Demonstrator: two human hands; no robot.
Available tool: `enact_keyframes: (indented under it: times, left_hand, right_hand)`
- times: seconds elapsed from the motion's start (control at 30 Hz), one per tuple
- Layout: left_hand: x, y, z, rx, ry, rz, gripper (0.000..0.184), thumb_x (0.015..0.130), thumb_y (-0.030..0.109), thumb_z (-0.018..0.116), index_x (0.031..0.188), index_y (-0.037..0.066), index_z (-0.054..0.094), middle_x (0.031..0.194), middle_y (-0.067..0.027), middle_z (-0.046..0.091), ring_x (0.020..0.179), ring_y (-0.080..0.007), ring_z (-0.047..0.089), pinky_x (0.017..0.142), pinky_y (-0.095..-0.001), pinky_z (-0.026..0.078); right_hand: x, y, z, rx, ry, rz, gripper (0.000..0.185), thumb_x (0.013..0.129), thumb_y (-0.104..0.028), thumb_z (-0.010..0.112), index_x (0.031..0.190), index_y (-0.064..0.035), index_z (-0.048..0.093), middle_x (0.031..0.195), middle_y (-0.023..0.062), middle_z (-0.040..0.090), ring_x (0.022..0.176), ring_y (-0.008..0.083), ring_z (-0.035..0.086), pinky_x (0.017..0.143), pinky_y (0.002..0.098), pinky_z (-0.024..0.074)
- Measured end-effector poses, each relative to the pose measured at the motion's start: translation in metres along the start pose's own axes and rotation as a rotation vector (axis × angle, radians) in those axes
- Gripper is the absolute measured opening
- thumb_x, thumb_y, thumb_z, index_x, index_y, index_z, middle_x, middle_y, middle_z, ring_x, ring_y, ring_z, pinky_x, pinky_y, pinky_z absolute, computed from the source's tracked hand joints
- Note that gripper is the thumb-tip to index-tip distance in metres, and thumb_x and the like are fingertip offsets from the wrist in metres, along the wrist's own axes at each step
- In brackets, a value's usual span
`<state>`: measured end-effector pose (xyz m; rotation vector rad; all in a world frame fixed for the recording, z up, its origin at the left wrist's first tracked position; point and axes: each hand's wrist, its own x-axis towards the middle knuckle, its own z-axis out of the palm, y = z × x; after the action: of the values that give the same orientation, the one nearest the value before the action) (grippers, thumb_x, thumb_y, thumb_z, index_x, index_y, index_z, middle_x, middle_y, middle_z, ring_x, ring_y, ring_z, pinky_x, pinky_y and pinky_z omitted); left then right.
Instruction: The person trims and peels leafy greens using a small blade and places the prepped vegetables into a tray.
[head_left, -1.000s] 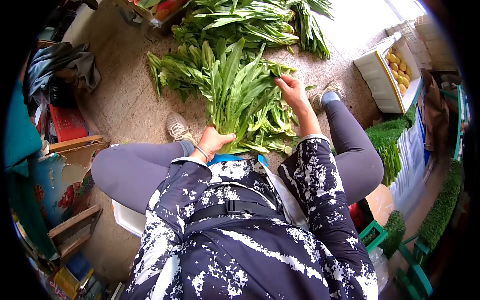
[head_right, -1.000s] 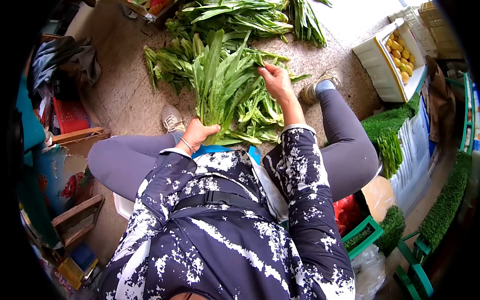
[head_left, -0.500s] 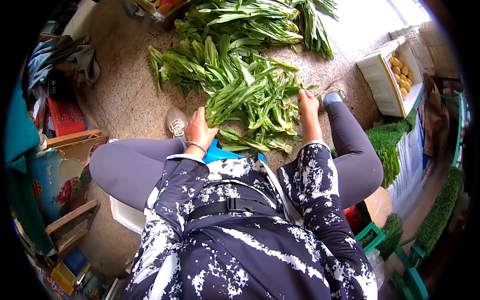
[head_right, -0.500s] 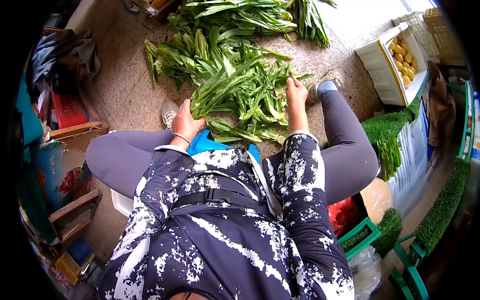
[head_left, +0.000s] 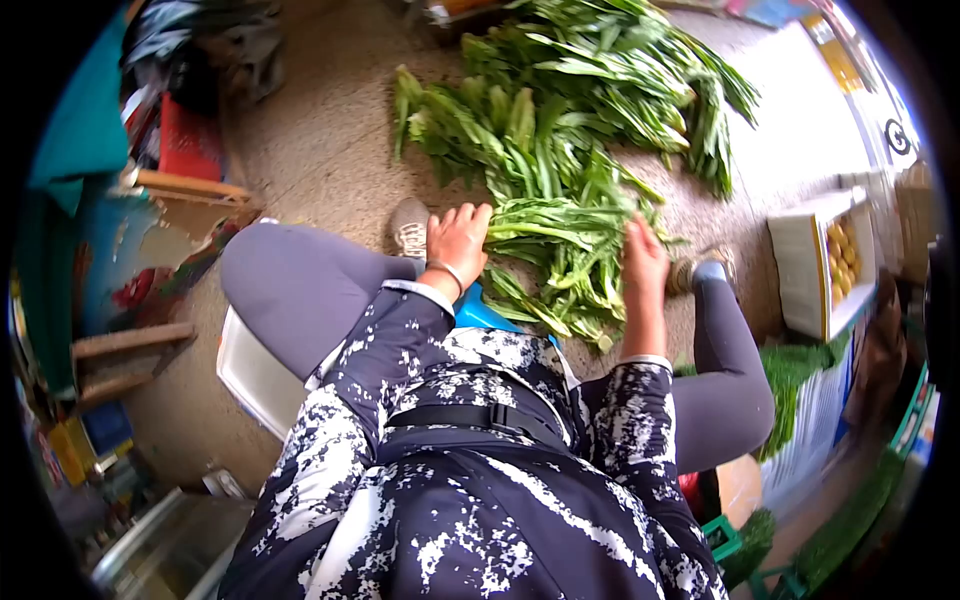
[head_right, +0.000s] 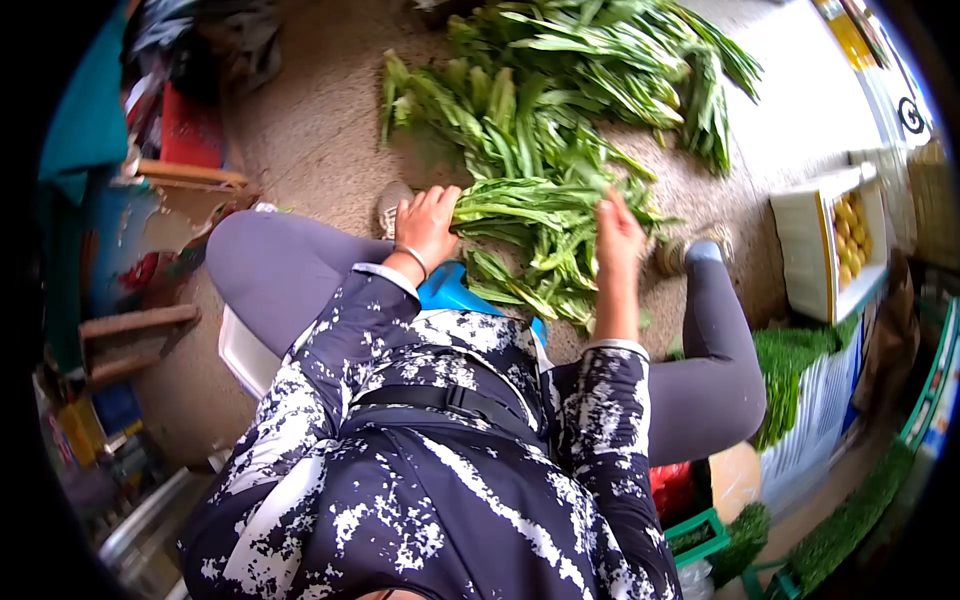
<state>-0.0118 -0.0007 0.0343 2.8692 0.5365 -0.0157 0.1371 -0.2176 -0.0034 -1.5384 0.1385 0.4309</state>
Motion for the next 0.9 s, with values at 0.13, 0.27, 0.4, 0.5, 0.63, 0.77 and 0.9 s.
enact_keyframes:
  times: [0.13,0.27,0.4,0.5,0.63,0.77,0.9]
  left_hand:
    - [0.024,-0.051,-0.061,0.036,0.093,-0.111,0.055,0.057,0.014,0.068,0.107,0.012,0.045,0.093,-0.0084,0.055,0.087,-0.0269,0.054,0.07,-0.0411,0.042]
    - [0.013,-0.128,-0.185,-0.151,0.381,-0.301,0.057,0.06,0.017,0.07,0.11,0.007,0.046,0.096,-0.0135,0.059,0.085,-0.0272,0.058,0.072,-0.0383,0.047]
    - [-0.066,-0.193,-0.266,-0.758,0.536,-0.181,0.048,0.075,0.014,0.058,0.117,0.001,0.039,0.098,-0.0122,0.057,0.09,-0.0221,0.057,0.08,-0.0324,0.046]
    - [-0.152,-0.283,-0.218,-0.976,0.36,-0.656,0.033,0.072,0.01,0.066,0.1,0.0,0.054,0.095,-0.0073,0.06,0.082,-0.0155,0.059,0.074,-0.0285,0.047]
    - [-0.236,-0.294,-0.11,-1.396,0.584,-1.193,0.028,0.073,0.014,0.065,0.097,0.004,0.056,0.099,-0.0077,0.057,0.083,-0.0164,0.058,0.076,-0.0293,0.048]
    - [-0.275,-0.278,0.0,-1.787,0.649,-1.427,0.025,0.079,0.018,0.057,0.1,0.005,0.054,0.099,-0.0072,0.057,0.084,-0.0209,0.058,0.073,-0.0344,0.05]
    - [-0.321,-0.291,0.106,-0.901,-0.013,-0.691,0.03,0.077,0.013,0.057,0.106,0.006,0.054,0.101,-0.0098,0.057,0.092,-0.0217,0.056,0.08,-0.0313,0.046]
  right_hand:
    - [0.027,0.009,-0.046,0.154,0.389,0.214,0.02,0.08,-0.022,0.06,0.093,-0.0073,0.055,0.058,-0.0025,0.045,0.042,0.0069,0.036,0.035,0.0211,0.0265]
    - [0.034,0.041,-0.047,0.06,0.311,0.487,0.029,0.077,-0.032,0.063,0.072,-0.0087,0.047,0.057,0.001,0.046,0.04,0.0092,0.036,0.032,0.0217,0.0244]
    - [0.022,0.052,-0.011,-0.05,0.166,0.532,0.03,0.078,-0.034,0.061,0.071,-0.0102,0.046,0.057,0.0005,0.046,0.04,0.009,0.035,0.032,0.0218,0.024]
    - [0.02,0.058,-0.003,-0.218,0.123,0.506,0.025,0.081,-0.033,0.056,0.071,-0.0124,0.045,0.056,-0.0013,0.043,0.04,0.0081,0.033,0.033,0.0211,0.0228]
    - [0.014,0.051,-0.003,-0.333,0.055,0.505,0.023,0.082,-0.033,0.055,0.074,-0.0124,0.046,0.056,-0.0018,0.043,0.041,0.0075,0.034,0.033,0.0212,0.0226]
    - [0.008,0.045,-0.011,-0.405,0.124,0.514,0.023,0.08,-0.034,0.057,0.087,-0.012,0.054,0.058,-0.001,0.046,0.041,0.0074,0.034,0.033,0.0207,0.0234]
    - [-0.003,0.041,0.002,-0.35,0.26,0.467,0.03,0.072,-0.037,0.066,0.074,-0.0086,0.057,0.055,-0.0007,0.046,0.036,0.0085,0.03,0.034,0.0248,0.0234]
